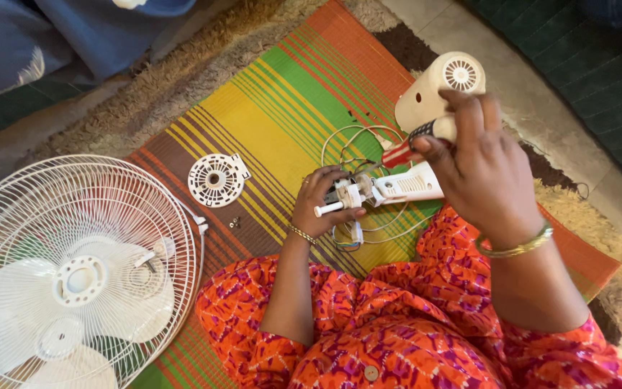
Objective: The person sits on a mat and uses a screwdriver to adjust the internal components of a disassembled fan motor. They repeatedly tighten and loosen screws on the motor housing while holding the unit steady with their other hand.
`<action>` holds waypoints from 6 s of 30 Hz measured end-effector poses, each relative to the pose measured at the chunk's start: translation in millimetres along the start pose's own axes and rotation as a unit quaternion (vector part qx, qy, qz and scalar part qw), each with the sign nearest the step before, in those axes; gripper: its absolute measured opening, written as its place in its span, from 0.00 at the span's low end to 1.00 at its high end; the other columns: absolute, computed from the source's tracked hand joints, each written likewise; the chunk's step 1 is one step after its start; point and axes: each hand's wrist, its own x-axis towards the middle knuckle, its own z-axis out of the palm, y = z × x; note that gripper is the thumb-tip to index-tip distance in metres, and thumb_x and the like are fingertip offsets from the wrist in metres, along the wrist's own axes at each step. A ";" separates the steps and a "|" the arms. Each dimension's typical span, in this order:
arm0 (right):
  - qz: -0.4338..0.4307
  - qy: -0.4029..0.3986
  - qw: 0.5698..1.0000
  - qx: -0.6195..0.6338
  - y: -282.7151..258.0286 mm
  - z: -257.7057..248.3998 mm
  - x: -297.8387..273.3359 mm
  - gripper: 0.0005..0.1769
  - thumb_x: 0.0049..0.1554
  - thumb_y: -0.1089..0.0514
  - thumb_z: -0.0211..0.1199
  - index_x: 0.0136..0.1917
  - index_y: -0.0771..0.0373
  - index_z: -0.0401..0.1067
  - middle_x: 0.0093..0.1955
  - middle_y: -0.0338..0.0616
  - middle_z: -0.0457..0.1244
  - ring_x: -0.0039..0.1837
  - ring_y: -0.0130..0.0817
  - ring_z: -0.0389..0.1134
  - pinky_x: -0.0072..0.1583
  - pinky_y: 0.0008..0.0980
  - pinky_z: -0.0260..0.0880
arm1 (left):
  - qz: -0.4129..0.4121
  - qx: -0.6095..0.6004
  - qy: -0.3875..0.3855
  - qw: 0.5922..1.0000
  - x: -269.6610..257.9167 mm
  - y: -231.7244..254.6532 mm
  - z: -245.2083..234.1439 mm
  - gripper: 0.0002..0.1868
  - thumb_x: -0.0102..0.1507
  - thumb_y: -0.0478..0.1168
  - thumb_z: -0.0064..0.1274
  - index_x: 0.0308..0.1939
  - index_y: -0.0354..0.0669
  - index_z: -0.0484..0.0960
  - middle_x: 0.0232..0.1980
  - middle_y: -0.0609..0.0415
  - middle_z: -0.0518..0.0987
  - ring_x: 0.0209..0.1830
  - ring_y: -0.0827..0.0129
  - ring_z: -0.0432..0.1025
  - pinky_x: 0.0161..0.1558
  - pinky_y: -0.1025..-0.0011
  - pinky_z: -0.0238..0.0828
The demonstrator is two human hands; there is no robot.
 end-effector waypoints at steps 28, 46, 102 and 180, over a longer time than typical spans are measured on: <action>-0.014 -0.023 0.999 0.034 17.9 0.0 -1.5 0.33 0.61 0.48 0.69 0.72 0.64 0.62 0.67 0.56 0.59 0.52 0.52 0.69 0.50 0.46 0.70 | 0.008 0.010 0.004 1.000 -0.4 0.4 0.9 0.54 0.45 0.68 0.71 0.69 0.48 0.72 0.66 0.45 0.74 0.67 0.49 0.69 0.66 0.52 0.67; -0.076 -0.090 0.980 0.158 25.9 -7.4 -2.0 0.32 0.58 0.66 0.58 0.75 0.67 0.57 0.73 0.62 0.55 0.59 0.49 0.69 0.56 0.38 0.72 | 0.014 0.002 0.007 1.000 -0.2 0.6 1.0 0.53 0.44 0.67 0.72 0.68 0.47 0.73 0.66 0.44 0.75 0.68 0.48 0.70 0.67 0.52 0.65; 0.029 0.132 0.941 0.310 84.7 92.3 -56.6 0.29 0.70 0.40 0.66 0.59 0.66 0.58 0.51 0.49 0.70 0.53 0.31 0.74 0.55 0.22 0.72 | 0.043 0.051 -0.032 0.997 -6.1 7.7 -8.8 0.53 0.46 0.71 0.68 0.68 0.46 0.74 0.67 0.46 0.75 0.69 0.49 0.69 0.69 0.51 0.63; -0.213 -0.029 0.965 0.153 41.0 47.1 14.3 0.23 0.60 0.65 0.66 0.66 0.63 0.64 0.66 0.51 0.58 0.55 0.41 0.73 0.53 0.34 0.78 | 0.002 0.015 -0.016 1.000 -3.9 3.2 -5.6 0.52 0.45 0.66 0.72 0.67 0.46 0.75 0.67 0.46 0.75 0.69 0.49 0.67 0.69 0.53 0.64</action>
